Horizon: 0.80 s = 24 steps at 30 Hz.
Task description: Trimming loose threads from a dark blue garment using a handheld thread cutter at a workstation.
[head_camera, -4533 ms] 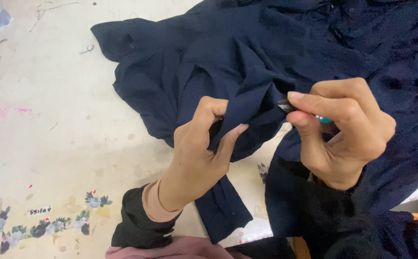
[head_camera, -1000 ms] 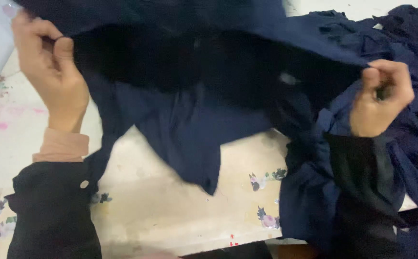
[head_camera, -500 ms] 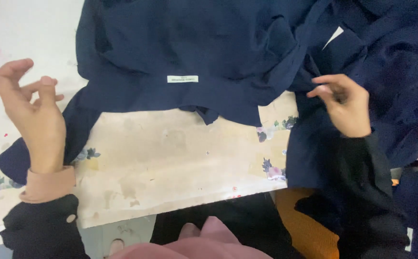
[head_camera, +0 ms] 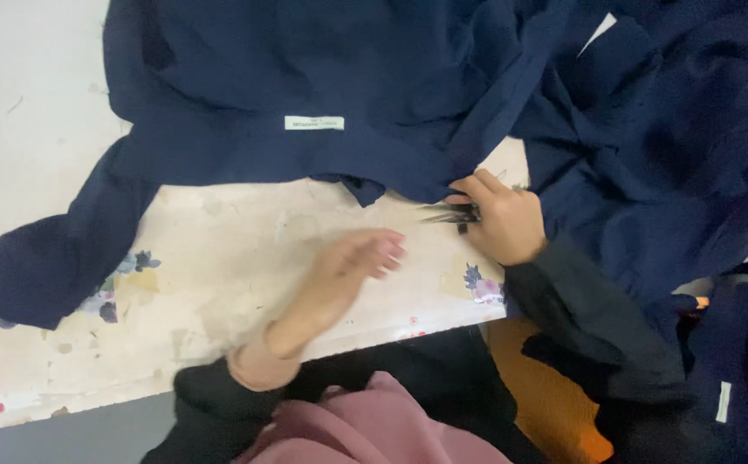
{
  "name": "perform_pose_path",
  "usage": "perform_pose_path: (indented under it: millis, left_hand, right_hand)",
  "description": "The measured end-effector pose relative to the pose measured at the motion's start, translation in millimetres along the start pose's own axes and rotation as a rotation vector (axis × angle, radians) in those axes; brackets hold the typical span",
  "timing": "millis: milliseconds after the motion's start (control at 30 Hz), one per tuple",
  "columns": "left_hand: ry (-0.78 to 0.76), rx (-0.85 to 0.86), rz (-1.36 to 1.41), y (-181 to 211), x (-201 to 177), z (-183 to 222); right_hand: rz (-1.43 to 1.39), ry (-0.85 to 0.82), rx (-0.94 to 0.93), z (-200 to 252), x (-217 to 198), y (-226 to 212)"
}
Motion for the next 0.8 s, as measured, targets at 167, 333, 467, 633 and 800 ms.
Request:
perform_pose_path:
  millis: [167, 333, 467, 633, 800]
  left_hand:
    - [-0.148, -0.166, 0.361, -6, 70, -3]
    - [0.330, -0.416, 0.508, -32, 58, -2]
    - [0.351, -0.173, 0.354, -28, 40, 3]
    - [0.254, -0.060, 0.223, -29, 44, 5]
    - [0.293, 0.059, 0.147, -27, 44, 9]
  right_hand:
    - [-0.354, 0.281, 0.006, 48, -55, -39]
    - [-0.726, 0.227, -0.069, 79, -70, -69]
    - [-0.962, 0.271, 0.279, 91, -67, -38]
    - [-1.192, 0.158, 0.458, 99, -23, -25]
    - [-1.033, 0.268, 0.350, 87, -40, -39]
Point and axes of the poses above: each hand's wrist, its own z-axis away from the middle knuckle, its own x-axis out of the palm, y = z × x, the point moved 7 cm from there along -z, towards the middle knuckle, and after that the axes turned 8 degrees about x, right-handed, at the moved point
